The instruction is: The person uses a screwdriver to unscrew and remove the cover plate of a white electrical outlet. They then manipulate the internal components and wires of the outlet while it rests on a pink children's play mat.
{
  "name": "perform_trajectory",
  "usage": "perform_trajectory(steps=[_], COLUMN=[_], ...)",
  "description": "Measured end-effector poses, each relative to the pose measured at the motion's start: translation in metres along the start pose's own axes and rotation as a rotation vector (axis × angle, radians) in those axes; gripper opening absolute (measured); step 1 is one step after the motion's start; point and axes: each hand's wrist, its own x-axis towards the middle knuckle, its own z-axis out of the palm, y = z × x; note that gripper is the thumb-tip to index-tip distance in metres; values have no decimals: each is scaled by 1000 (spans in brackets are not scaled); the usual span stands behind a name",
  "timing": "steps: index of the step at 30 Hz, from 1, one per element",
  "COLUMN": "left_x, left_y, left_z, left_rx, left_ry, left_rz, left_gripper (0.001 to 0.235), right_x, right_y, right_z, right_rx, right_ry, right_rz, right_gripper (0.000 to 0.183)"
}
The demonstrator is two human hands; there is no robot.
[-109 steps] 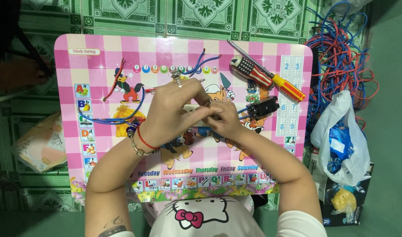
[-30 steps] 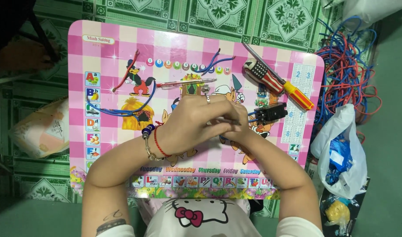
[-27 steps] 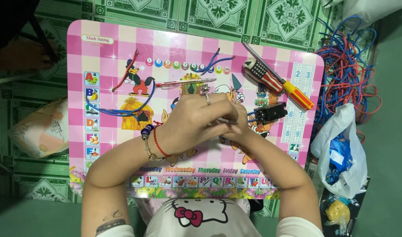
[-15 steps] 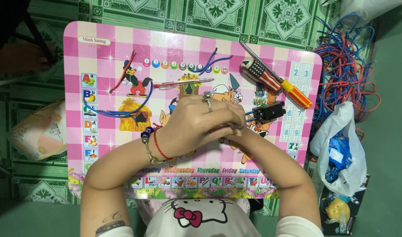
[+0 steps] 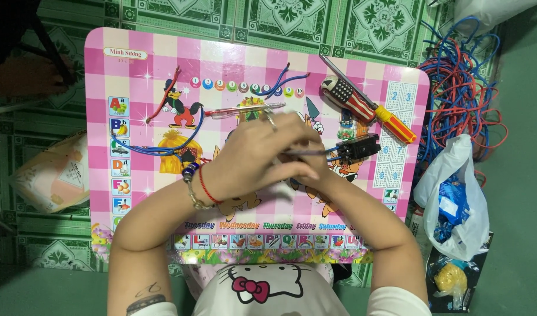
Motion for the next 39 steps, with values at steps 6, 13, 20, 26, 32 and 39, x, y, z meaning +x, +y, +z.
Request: perform_trajectory(steps=[6, 13, 20, 26, 32, 39], left_x=[-37, -75, -68, -68, -73, -69], left_y=[-57, -67, -69, -75, -70, -85], left_z=[6, 17, 27, 41, 58, 57], left_rx=[116, 260, 499, 667, 887, 940], left_ry=[-12, -170, -171, -178, -327, -438], left_rz=[-194, -239, -153, -72, -61, 24], left_gripper=[17, 14, 8, 15, 16, 24], right_x=[13, 6, 6, 7, 5, -4], right_y=[-17, -11, -12, -13, -10, -4], right_z=[9, 8, 7, 5, 3, 4], right_rx=[77, 77, 138, 143, 137, 158], right_ry=[33, 60, 51, 43, 31, 75], right_rz=[106, 136, 149, 161, 140, 156], right_gripper=[18, 18, 22, 22, 21, 23])
